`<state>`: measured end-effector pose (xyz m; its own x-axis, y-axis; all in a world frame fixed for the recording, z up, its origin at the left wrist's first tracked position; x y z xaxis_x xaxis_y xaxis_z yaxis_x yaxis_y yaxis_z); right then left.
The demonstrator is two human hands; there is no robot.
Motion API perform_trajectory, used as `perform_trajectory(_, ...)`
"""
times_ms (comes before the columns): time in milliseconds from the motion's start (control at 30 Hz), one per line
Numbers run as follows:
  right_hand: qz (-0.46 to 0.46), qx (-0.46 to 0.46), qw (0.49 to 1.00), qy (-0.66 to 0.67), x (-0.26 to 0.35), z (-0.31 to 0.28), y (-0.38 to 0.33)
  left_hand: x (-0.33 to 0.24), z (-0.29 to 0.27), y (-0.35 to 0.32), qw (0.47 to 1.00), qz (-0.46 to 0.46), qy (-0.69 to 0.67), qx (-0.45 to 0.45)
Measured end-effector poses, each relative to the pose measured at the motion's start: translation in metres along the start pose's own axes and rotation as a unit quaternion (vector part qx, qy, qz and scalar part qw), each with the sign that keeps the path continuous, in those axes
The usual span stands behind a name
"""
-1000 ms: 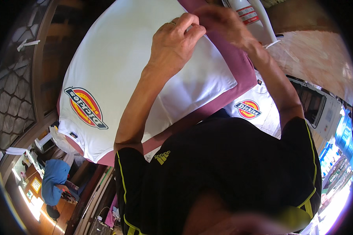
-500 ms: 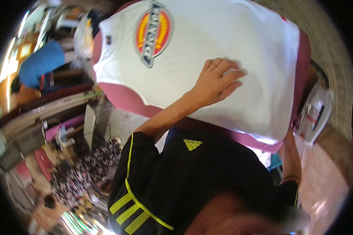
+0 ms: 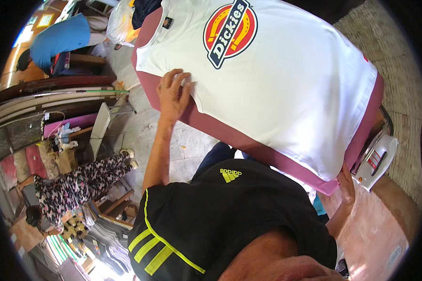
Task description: The person irons a white t-shirt on a pink ironing board. They smooth the fabric with their hands, use a steam iron to press the shirt, and flip it over to iron the back. The person also folds the shirt at the end of the process.
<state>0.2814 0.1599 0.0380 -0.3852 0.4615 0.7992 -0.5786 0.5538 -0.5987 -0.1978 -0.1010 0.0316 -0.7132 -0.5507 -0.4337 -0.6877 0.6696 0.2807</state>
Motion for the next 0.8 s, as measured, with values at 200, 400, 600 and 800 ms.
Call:
perform_trajectory(200, -0.267, -0.147, 0.936, -0.178, -0.048, -0.006, -0.033, 0.050, -0.020, 0.029, 0.990, 0.073, -0.104, 0.060)
perform_trajectory(400, -0.344, -0.276, 0.785, -0.435, -0.034, 0.028, -0.035, 0.062, -0.030, 0.041, 0.977, 0.186, -0.084, 0.061)
perform_trajectory(600, -0.353, -0.284, 0.732, -0.509, 0.007, 0.032, -0.046, 0.081, -0.029, 0.060, 0.963, 0.255, 0.076, 0.036)
perform_trajectory(800, -0.354, -0.402, 0.499, -0.681, 0.035, 0.061, -0.064, 0.116, -0.036, 0.070, 0.958, 0.262, 0.113, -0.031)
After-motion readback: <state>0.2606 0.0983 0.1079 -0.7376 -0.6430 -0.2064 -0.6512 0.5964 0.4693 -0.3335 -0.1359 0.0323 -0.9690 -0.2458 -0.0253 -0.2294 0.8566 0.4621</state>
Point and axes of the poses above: each hand's wrist, its own y-axis towards the middle knuckle, its own z-axis out of the palm, x = y × z, the point moved 7 cm from there along y, towards the middle knuckle, and after that the axes turned 6 degrees about -z, right-handed, at the moved point
